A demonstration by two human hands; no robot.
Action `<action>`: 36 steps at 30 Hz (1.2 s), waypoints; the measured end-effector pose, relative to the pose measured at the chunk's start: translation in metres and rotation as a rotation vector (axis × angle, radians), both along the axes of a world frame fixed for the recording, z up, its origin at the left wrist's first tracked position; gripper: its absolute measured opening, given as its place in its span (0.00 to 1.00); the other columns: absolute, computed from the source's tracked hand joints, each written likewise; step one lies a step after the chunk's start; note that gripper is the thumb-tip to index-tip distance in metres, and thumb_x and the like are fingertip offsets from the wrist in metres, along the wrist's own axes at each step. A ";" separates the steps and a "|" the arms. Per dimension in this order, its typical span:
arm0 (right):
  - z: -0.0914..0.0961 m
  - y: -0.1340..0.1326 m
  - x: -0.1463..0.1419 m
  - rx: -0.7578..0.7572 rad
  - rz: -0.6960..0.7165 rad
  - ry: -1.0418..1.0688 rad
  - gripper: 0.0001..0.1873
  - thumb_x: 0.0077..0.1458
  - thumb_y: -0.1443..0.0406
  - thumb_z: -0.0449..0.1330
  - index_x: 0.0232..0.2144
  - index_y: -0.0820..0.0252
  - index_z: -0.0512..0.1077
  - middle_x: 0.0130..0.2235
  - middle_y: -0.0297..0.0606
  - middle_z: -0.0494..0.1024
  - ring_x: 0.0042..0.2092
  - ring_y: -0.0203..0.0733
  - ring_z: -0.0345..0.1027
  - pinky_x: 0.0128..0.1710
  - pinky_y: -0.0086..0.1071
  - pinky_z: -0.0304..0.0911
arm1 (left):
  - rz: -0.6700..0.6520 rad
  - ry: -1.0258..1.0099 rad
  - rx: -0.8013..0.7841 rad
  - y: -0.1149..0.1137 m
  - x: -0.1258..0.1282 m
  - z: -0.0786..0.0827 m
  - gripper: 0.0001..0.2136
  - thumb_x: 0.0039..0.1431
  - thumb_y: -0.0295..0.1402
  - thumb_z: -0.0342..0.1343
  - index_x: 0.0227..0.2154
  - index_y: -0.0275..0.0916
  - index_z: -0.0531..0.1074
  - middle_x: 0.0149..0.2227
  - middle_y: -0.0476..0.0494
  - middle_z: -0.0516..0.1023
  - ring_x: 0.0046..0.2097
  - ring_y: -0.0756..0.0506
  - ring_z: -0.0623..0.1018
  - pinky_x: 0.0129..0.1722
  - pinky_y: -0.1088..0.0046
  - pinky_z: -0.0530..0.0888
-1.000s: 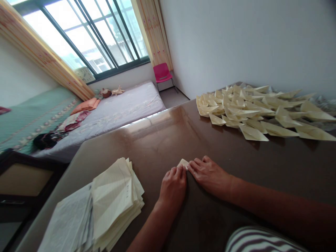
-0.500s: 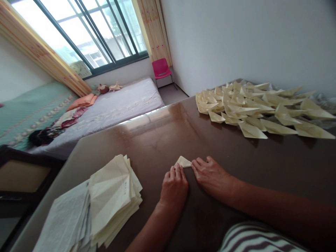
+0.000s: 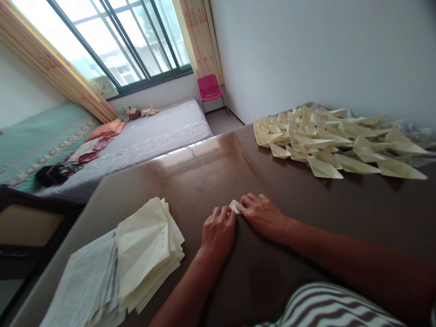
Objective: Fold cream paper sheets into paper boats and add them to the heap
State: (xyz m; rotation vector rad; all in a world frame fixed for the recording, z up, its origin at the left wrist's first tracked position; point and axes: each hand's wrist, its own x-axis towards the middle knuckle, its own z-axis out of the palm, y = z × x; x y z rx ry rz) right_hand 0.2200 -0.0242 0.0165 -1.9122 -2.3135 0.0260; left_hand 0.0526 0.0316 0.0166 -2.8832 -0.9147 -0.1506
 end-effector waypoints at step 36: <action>-0.015 0.019 0.021 -0.137 -0.100 1.100 0.18 0.59 0.55 0.53 0.30 0.62 0.75 0.23 0.31 0.70 0.27 0.34 0.60 0.28 0.27 0.55 | 0.193 -0.906 -1.009 0.032 -0.002 -0.027 0.16 0.56 0.38 0.58 0.46 0.37 0.69 0.35 0.46 0.78 0.35 0.49 0.78 0.36 0.73 0.75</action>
